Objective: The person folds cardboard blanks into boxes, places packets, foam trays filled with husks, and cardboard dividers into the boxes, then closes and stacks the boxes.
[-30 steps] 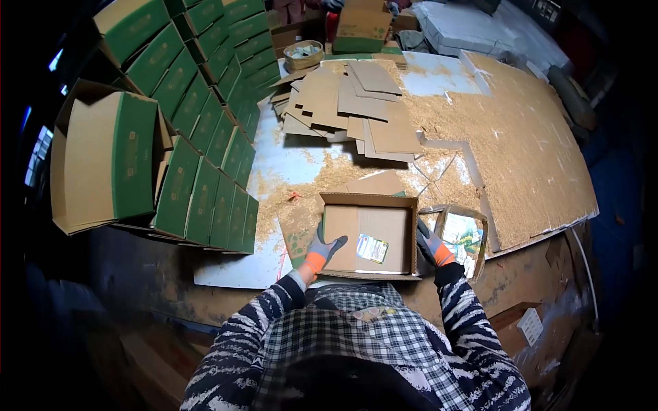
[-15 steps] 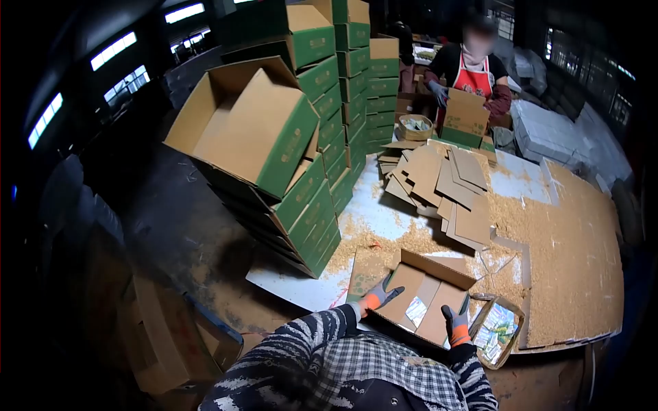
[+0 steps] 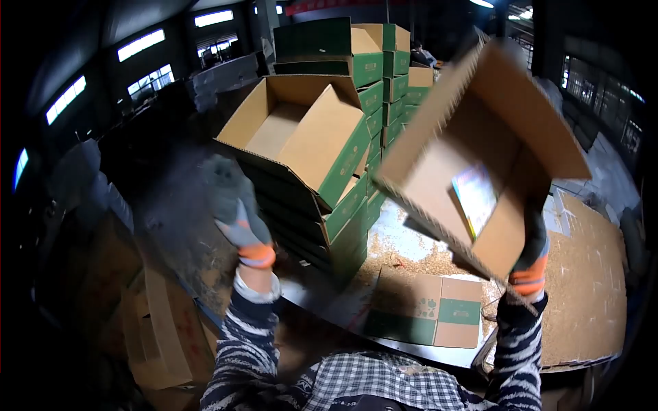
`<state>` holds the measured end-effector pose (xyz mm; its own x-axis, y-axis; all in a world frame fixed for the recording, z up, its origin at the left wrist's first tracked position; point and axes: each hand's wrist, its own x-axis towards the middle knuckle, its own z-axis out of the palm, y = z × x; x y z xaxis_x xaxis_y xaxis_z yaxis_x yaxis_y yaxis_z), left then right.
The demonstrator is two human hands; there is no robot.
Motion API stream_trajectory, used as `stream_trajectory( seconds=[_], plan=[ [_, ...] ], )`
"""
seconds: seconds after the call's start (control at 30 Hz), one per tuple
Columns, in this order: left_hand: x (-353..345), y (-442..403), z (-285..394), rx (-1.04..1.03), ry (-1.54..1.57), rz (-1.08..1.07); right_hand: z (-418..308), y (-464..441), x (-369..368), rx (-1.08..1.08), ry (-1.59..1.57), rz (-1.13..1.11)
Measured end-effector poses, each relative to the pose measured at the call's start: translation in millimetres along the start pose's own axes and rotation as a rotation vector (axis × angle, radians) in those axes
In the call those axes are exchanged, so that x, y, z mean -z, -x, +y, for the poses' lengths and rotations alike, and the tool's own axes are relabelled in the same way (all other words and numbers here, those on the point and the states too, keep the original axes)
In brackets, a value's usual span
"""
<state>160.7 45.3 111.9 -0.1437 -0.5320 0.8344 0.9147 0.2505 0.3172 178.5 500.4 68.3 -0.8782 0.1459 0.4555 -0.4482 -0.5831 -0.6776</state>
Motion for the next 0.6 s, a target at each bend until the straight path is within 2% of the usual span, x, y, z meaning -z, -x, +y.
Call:
stream_trajectory(
  seconds=[0.03, 0.07, 0.1, 0.17, 0.2, 0.27, 0.3, 0.33, 0.4, 0.53, 0.57, 0.6],
  plan=[
    [5, -30, -16, 0.12, 0.101, 0.135, -4, -23, -24, 0.227, 0.475, -0.065],
    [19, -56, -36, 0.244, 0.2, 0.268, -5, -42, -53, 0.285, 0.545, -0.113],
    [41, -73, -70, 0.243, 0.209, 0.261, -6, -60, -83, 0.348, 0.611, -0.158],
    [82, -88, -147, 0.24, -0.114, -0.186, 3, -93, -141, 0.07, -0.035, -0.218],
    [89, -90, -157, 0.231, -0.105, -0.193, 12, -108, -162, -0.106, -0.341, -0.247],
    [101, -90, -170, 0.344, 0.025, -0.469, 50, -124, -211, 0.011, -0.148, -0.054],
    [106, -90, -186, 0.514, 0.299, -0.474, 65, -124, -233, 0.072, -0.09, -0.06],
    [116, -88, -204, 0.518, 0.301, -0.486, 80, -121, -253, 0.13, -0.03, -0.062],
    [138, -81, -232, 0.577, 0.509, -0.395, 115, -116, -284, 0.087, 0.21, 0.015],
    [151, -83, -231, 0.627, 0.425, -0.381, 110, -103, -314, -0.117, 0.697, 0.003],
    [152, -85, -228, 0.635, 0.393, -0.386, 128, -116, -302, -0.13, 0.699, 0.019],
    [150, -87, -224, 0.64, 0.372, -0.392, 157, -143, -286, -0.26, 0.507, -0.233]
  ],
)
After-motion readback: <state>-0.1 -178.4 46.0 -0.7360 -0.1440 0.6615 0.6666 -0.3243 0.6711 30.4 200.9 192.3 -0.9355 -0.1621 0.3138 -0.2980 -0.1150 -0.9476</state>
